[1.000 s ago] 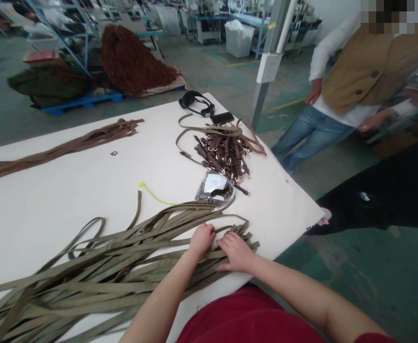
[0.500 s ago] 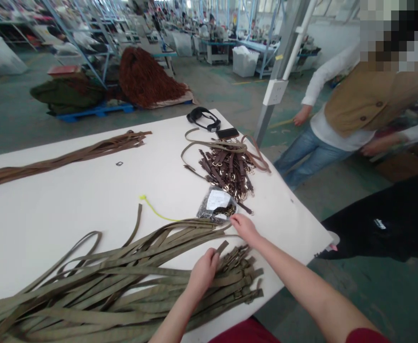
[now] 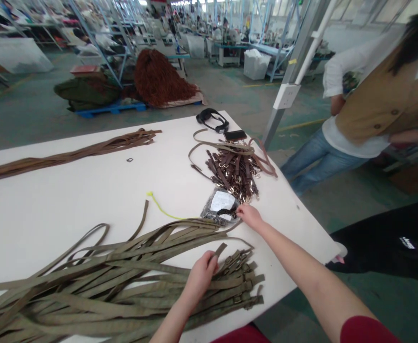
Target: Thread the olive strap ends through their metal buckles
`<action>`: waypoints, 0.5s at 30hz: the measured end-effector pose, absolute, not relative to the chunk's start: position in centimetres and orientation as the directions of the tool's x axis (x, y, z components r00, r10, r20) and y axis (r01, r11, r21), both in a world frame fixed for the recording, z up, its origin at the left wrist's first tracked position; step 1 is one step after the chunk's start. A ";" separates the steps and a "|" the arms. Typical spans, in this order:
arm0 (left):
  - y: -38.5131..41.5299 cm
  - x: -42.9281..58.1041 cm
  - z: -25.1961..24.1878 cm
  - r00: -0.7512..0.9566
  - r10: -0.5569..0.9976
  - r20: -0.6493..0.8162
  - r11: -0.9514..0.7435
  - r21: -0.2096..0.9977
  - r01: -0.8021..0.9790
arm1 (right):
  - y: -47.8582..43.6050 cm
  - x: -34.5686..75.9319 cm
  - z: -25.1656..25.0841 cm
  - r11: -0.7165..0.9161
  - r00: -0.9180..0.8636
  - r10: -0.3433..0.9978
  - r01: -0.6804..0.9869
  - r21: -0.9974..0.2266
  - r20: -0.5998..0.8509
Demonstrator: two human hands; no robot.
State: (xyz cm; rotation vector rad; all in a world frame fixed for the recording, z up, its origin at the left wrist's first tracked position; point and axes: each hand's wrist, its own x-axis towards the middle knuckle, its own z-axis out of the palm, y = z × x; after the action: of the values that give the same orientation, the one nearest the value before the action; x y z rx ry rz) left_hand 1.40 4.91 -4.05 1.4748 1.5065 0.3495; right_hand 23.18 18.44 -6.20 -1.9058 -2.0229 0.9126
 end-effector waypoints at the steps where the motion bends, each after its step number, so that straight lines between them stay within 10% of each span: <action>1: 4.9 1.5 -3.9 0.180 0.894 -0.410 0.233 0.770 0.594 | 18.2 23.3 -5.9 -0.056 -0.125 0.960 0.793 -0.606 -0.251; 8: 5.0 1.7 -0.6 0.097 0.948 -0.301 0.233 0.872 0.430 | 13.7 21.8 -1.7 -0.300 -0.238 0.904 0.241 -0.923 -0.356; 11: 5.0 1.9 1.6 0.044 0.976 -0.214 0.182 0.907 0.379 | 10.5 20.5 0.7 -0.526 -0.384 0.821 -0.222 -0.821 -0.422; 15: 4.9 2.0 3.7 0.040 0.983 -0.181 0.154 0.920 0.361 | 7.2 18.6 2.6 -0.597 -0.432 0.779 -0.290 -0.748 -0.455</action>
State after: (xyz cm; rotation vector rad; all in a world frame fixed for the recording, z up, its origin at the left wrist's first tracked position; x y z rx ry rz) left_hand 2.01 4.89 3.70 1.3672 1.4885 0.8321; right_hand 18.56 7.17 2.60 -1.0763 -0.7716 2.0657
